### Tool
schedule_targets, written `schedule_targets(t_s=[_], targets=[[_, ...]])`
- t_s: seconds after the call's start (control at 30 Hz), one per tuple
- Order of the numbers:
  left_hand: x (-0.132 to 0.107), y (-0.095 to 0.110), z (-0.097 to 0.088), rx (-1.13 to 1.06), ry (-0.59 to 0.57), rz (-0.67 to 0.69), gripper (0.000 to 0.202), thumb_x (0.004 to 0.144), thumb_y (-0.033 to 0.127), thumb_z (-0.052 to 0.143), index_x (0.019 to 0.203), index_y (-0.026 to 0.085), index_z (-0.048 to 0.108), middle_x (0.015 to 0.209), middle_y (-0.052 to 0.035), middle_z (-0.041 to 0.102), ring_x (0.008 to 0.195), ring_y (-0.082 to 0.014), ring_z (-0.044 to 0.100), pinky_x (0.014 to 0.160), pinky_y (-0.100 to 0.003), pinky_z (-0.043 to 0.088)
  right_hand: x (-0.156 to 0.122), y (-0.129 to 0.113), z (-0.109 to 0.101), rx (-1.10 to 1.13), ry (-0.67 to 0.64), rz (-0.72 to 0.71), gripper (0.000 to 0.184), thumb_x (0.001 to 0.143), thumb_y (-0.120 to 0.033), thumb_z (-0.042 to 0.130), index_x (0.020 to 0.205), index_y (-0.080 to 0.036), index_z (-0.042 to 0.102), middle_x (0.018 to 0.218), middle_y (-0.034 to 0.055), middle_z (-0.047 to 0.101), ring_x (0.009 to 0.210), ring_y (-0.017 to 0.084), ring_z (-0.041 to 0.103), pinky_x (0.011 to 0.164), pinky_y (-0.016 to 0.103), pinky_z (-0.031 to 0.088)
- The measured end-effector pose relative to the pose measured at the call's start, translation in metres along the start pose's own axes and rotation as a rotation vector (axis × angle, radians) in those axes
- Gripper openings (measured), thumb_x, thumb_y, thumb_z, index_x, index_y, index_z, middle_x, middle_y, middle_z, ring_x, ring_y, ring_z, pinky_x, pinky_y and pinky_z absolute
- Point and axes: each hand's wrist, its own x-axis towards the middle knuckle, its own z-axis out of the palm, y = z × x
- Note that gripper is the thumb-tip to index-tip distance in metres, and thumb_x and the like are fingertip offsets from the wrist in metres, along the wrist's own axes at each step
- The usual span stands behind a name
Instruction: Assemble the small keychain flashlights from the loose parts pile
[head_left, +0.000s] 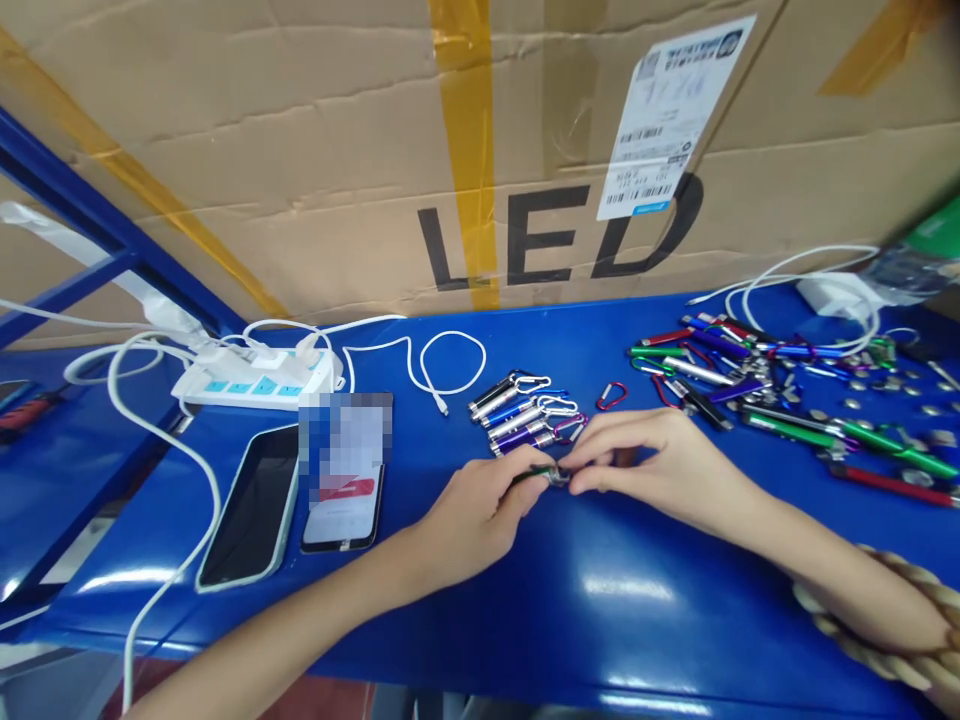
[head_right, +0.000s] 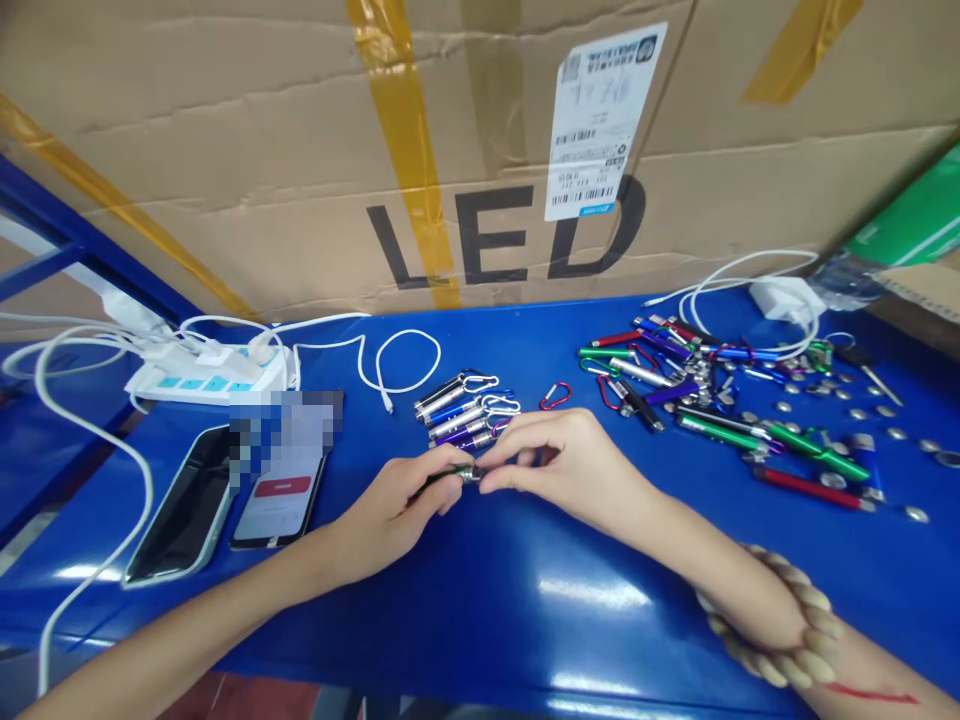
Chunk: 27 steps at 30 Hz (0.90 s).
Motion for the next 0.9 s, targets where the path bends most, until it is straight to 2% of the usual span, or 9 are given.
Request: schedule_targets(t_s=[0.2, 0.4, 0.53, 0.63, 0.77, 0.9], targets=[[0.003, -0.005, 0.004, 0.053, 0.07, 0.023, 0.021, 0.093, 0.02, 0.038, 0.102, 0.019, 0.057, 0.07, 0.0026, 0.057, 0.063, -0.0119, 0.052, 0.06, -0.022, 0.039, -0.004, 0.001, 0.001, -0.098, 0.042, -0.024, 0.007, 0.072, -0.026, 0.071, 0.071, -0.019, 0.073, 0.067, 0.0008, 0.068, 0.061, 0.011, 0.061, 0.049, 0.019, 0.045], [0.002, -0.013, 0.009, 0.068, 0.135, 0.063, 0.015, 0.091, 0.018, 0.042, 0.101, 0.016, 0.054, 0.084, -0.0026, 0.064, 0.075, -0.015, 0.06, 0.07, -0.024, 0.047, -0.005, 0.004, 0.007, -0.046, 0.006, 0.007, 0.012, 0.076, -0.025, 0.066, 0.068, -0.017, 0.069, 0.066, 0.0019, 0.065, 0.055, 0.01, 0.056, 0.046, 0.019, 0.044], [-0.002, -0.016, 0.013, 0.103, 0.17, 0.16, 0.01, 0.091, 0.015, 0.044, 0.095, 0.015, 0.053, 0.093, -0.0061, 0.066, 0.086, -0.0164, 0.062, 0.077, -0.026, 0.048, -0.005, 0.005, 0.011, -0.015, -0.038, 0.033, 0.016, 0.077, -0.024, 0.065, 0.063, -0.015, 0.066, 0.062, 0.002, 0.061, 0.053, 0.01, 0.055, 0.048, 0.02, 0.044], [-0.004, -0.017, 0.014, 0.173, 0.2, 0.209, 0.009, 0.091, 0.016, 0.044, 0.095, 0.016, 0.053, 0.093, -0.0056, 0.067, 0.087, -0.0164, 0.063, 0.078, -0.026, 0.049, -0.005, 0.005, 0.013, -0.027, -0.052, 0.047, 0.017, 0.077, -0.024, 0.065, 0.062, -0.015, 0.065, 0.061, 0.0012, 0.06, 0.051, 0.009, 0.054, 0.046, 0.019, 0.043], [-0.001, -0.019, 0.011, 0.262, 0.208, 0.268, 0.023, 0.093, 0.016, 0.04, 0.112, 0.018, 0.053, 0.095, -0.0052, 0.067, 0.087, -0.0179, 0.062, 0.079, -0.031, 0.049, -0.007, 0.006, 0.015, -0.119, -0.029, 0.042, 0.019, 0.08, -0.026, 0.062, 0.063, -0.016, 0.063, 0.06, -0.0002, 0.06, 0.049, 0.007, 0.052, 0.044, 0.017, 0.041], [0.001, -0.021, 0.011, 0.191, 0.215, 0.235, 0.023, 0.093, 0.015, 0.04, 0.108, 0.02, 0.057, 0.092, -0.0039, 0.067, 0.085, -0.017, 0.061, 0.079, -0.03, 0.048, -0.01, 0.008, 0.015, -0.368, 0.025, -0.118, 0.019, 0.082, -0.03, 0.061, 0.068, -0.018, 0.064, 0.064, -0.001, 0.064, 0.053, 0.008, 0.057, 0.048, 0.018, 0.042]])
